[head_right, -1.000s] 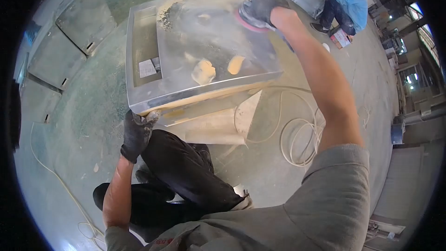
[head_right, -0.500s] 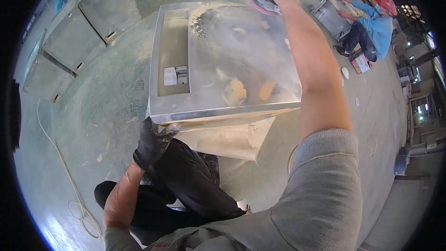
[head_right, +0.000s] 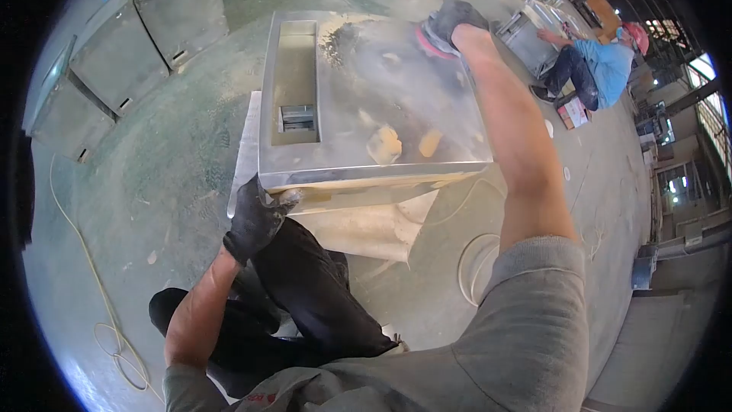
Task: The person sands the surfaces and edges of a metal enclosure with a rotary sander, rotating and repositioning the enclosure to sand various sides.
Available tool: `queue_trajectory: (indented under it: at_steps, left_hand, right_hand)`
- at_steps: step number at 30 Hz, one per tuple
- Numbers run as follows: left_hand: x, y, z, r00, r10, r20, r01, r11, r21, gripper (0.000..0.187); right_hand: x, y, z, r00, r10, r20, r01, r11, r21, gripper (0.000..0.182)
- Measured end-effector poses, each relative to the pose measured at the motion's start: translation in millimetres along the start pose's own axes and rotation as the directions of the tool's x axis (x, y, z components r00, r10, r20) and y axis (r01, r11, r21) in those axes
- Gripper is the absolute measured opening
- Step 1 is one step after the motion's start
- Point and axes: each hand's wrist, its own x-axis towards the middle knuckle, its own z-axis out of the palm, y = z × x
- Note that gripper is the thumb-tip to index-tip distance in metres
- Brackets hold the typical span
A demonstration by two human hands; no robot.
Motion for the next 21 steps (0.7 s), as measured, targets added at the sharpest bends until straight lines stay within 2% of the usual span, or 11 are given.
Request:
queue_trajectory:
  at_steps: [5,8,13,15,17,18,20,21]
  left_hand:
    - [1.4,-2.5,0.1,0.999,-0.002,0.034,0.002,1.0,0.018,0.046]
    - [1.1,-2.3,2.8,1.0,0.028,-0.002,-0.028,0.999,0.018,0.041]
    - [1.4,-2.7,2.9,0.999,0.04,-0.022,-0.04,0.999,-0.015,0.039]
    - [1.0,-1.2,7.4,0.999,0.031,0.01,-0.03,0.996,-0.08,0.037]
    - [-0.1,-5.2,3.0,0.999,0.016,0.035,-0.011,0.99,-0.14,0.037]
    - [-2.7,-6.4,8.8,0.999,0.018,0.032,-0.014,0.994,-0.111,0.039]
    - [-2.9,-14.6,15.6,1.0,0.024,0.006,-0.024,0.999,-0.028,0.043]
    - [-1.0,-18.3,14.6,1.0,0.019,-0.007,-0.019,1.0,0.004,0.045]
  right_hand:
    - [-26.6,-19.5,-20.8,0.999,0.038,0.036,-0.039,0.999,0.014,0.049]
    - [-44.0,-18.6,-27.9,0.995,0.08,0.057,-0.081,0.997,0.016,0.048]
    - [-27.7,-0.1,-13.5,0.993,0.116,-0.009,-0.116,0.993,-0.038,0.046]
    - [-40.8,-11.0,-24.1,0.993,0.095,0.068,-0.096,0.995,0.01,0.049]
    - [-28.8,5.3,-0.9,0.999,-0.028,0.038,0.03,0.997,-0.075,0.046]
    - [-42.6,5.3,-5.4,0.997,0.041,0.064,-0.045,0.997,0.067,0.047]
    - [-29.8,38.0,37.0,0.972,-0.232,-0.028,0.232,0.972,0.026,0.055]
    - [-32.0,42.4,54.5,0.967,-0.17,-0.189,0.17,0.985,-0.016,0.053]
